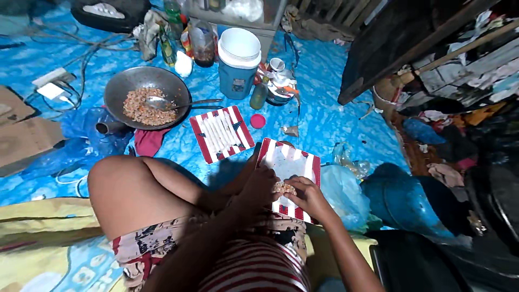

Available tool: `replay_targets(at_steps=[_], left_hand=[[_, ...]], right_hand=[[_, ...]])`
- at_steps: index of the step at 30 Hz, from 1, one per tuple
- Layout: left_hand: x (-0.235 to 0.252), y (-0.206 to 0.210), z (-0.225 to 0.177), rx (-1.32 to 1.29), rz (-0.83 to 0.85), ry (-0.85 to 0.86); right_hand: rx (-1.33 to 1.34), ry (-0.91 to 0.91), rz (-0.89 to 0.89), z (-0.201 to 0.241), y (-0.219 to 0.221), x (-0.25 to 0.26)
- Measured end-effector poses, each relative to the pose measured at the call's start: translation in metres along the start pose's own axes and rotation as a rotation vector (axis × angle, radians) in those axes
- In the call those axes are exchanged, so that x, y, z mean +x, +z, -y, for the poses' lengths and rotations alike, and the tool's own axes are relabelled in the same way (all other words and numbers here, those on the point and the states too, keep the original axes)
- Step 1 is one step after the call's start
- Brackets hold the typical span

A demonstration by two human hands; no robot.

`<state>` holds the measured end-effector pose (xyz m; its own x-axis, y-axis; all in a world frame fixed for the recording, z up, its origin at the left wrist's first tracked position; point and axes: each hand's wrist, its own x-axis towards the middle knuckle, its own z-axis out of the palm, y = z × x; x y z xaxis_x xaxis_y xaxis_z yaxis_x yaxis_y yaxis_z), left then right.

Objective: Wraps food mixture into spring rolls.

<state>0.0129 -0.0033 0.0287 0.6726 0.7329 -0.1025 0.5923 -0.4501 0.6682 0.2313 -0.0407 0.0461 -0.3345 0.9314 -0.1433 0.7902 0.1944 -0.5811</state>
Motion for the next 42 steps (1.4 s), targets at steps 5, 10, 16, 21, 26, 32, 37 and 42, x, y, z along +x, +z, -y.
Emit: replay_targets(at_steps=[5, 10, 16, 21, 26, 32, 37, 42], left_hand=[[-0.001, 0.002, 0.002, -0.044, -0.043, 0.067], [-0.004, 0.000, 0.005, -0.031, -0.066, 0.058], [-0.004, -0.003, 0.007, -0.043, -0.048, 0.053], [-0.004, 0.003, 0.009, -0.095, -0.184, 0.124], [-0.007, -0.001, 0.013, -0.083, -0.148, 0.110], [-0.007, -0.002, 0.010, -0.090, -0.069, 0.018], [-0.001, -0.002, 0.007, 0.034, -0.034, 0.033], [-0.001, -0.003, 0.012, 0.062, -0.051, 0.075]], right_hand=[[-0.019, -0.059, -0.070, 0.005, 0.007, -0.002], [-0.015, -0.097, -0.191, 0.009, 0.011, -0.004], [-0.005, -0.050, -0.196, 0.013, 0.008, -0.005], [-0.003, -0.149, -0.241, 0.014, 0.016, 0.000], [-0.025, -0.159, -0.212, 0.014, 0.025, 0.008], [-0.017, 0.033, 0.012, 0.012, 0.005, 0.005], [-0.058, -0.038, -0.037, 0.008, 0.016, 0.010], [-0.066, -0.081, -0.091, 0.001, 0.017, 0.011]])
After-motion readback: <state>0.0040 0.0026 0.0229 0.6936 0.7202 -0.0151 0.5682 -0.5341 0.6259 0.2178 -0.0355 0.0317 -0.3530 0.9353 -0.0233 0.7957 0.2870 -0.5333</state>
